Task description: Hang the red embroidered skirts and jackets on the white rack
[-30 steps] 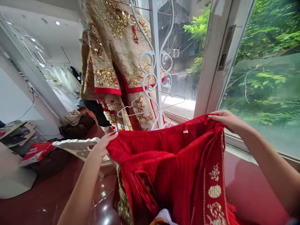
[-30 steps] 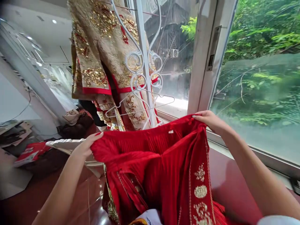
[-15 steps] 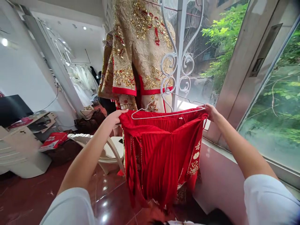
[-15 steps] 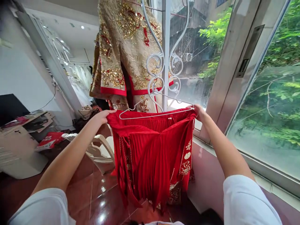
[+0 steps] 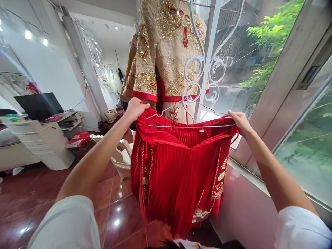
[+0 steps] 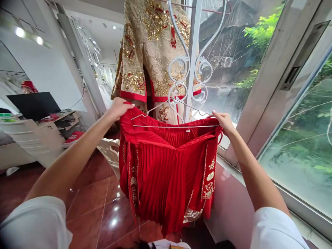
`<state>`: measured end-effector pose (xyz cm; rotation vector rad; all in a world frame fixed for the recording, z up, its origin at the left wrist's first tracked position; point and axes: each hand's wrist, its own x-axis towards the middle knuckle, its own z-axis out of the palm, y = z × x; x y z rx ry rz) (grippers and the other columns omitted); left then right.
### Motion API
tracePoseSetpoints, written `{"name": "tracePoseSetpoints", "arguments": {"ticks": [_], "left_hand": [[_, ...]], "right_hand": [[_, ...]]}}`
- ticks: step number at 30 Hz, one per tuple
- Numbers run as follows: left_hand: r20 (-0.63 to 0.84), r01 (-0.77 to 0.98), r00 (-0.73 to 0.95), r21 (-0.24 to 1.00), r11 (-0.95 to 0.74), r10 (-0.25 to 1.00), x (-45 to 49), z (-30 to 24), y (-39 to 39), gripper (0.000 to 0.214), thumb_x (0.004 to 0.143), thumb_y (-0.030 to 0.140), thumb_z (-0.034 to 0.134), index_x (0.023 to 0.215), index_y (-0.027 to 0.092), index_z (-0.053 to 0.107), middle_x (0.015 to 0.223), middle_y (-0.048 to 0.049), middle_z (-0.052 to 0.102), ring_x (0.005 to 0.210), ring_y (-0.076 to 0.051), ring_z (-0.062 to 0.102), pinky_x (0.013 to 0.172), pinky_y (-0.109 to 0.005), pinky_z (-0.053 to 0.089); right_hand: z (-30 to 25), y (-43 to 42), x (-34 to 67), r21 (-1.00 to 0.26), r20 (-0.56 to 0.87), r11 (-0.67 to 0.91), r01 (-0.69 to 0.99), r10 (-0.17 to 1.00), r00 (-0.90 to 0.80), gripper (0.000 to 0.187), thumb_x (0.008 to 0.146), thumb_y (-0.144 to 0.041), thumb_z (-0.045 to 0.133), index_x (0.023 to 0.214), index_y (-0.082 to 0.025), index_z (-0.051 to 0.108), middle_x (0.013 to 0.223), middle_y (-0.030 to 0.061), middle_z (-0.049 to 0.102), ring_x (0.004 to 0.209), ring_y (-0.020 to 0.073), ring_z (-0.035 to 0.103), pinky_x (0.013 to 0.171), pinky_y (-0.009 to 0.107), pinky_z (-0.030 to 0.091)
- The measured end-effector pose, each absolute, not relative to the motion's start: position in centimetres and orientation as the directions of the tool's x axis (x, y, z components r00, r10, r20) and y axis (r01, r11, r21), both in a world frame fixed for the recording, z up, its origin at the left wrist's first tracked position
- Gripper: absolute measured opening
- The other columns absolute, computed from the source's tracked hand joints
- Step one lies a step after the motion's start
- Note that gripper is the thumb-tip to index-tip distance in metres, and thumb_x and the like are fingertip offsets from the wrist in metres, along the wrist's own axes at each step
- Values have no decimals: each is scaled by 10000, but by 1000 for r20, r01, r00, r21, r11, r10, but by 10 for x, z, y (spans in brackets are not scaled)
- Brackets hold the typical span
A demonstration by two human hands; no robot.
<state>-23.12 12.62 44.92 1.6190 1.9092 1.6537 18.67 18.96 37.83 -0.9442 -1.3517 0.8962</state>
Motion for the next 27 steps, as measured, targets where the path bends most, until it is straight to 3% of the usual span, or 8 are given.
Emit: {"name": "tracePoseSetpoints", "arguments": {"ticks": [2,4,9,14,18,21,23,27], "left_hand": [[644,876,-306,479,-58,701,-200,439,110,143,729,254,624,739,112,612,791,-113,674,899,-295,652,799,-380,507],[684,962,-237,262,70,690,-169,419,89,208,816,272,504,889,107,606,884,-149,673,914,-293,649,786,-371,500],[468,988,-125,-18,151,875,-110,362,54,299,897,203,332,1100,88,518,820,-150,669,807,-271,674,683,-338,498],[615,981,172,-38,-190,769,-52,352,96,343,934,393,345,1054,138,542,989,-134,649,958,-246,612,791,-330,456],[660,870,367,8,-494,656,-13,335,144,329,949,360,337,1099,156,547,1070,-92,632,1032,-220,552,877,-337,388],[745,848,315,58,-527,588,-2,314,159,334,967,276,271,1122,179,550,1038,-74,643,973,-203,555,834,-328,366],[783,854,271,72,-515,559,0,304,161,344,969,261,258,1067,182,578,975,-68,655,910,-198,563,785,-321,356],[776,887,253,52,-459,578,2,299,165,333,964,256,280,978,184,605,871,-56,661,827,-199,568,712,-326,335]], "right_hand": [[373,188,186,-915,402,400,50,915,33,445,646,-605,674,653,-161,643,497,41,609,415,150,535,434,261,435],[367,189,187,-894,443,435,107,894,66,503,650,-662,633,640,-158,630,449,21,564,374,124,480,385,229,368],[364,196,191,-851,502,488,194,864,31,610,612,-761,591,604,-151,597,420,6,518,349,90,417,361,203,287],[371,198,197,-854,457,462,241,886,-79,674,654,-797,519,686,-135,643,407,1,511,332,88,399,344,198,269],[385,193,225,-918,237,308,248,930,-280,822,706,-841,354,919,-122,689,563,59,640,473,149,575,422,223,423],[396,187,258,-927,76,236,293,880,-469,768,662,-788,518,1019,-127,679,743,88,699,672,187,656,587,255,518],[403,187,276,-900,54,262,347,859,-509,632,593,-615,724,999,-132,691,825,82,708,761,193,659,688,270,530],[432,200,285,-827,135,270,493,947,-292,336,547,-341,816,775,-118,712,696,76,677,631,172,612,613,294,515]]}}
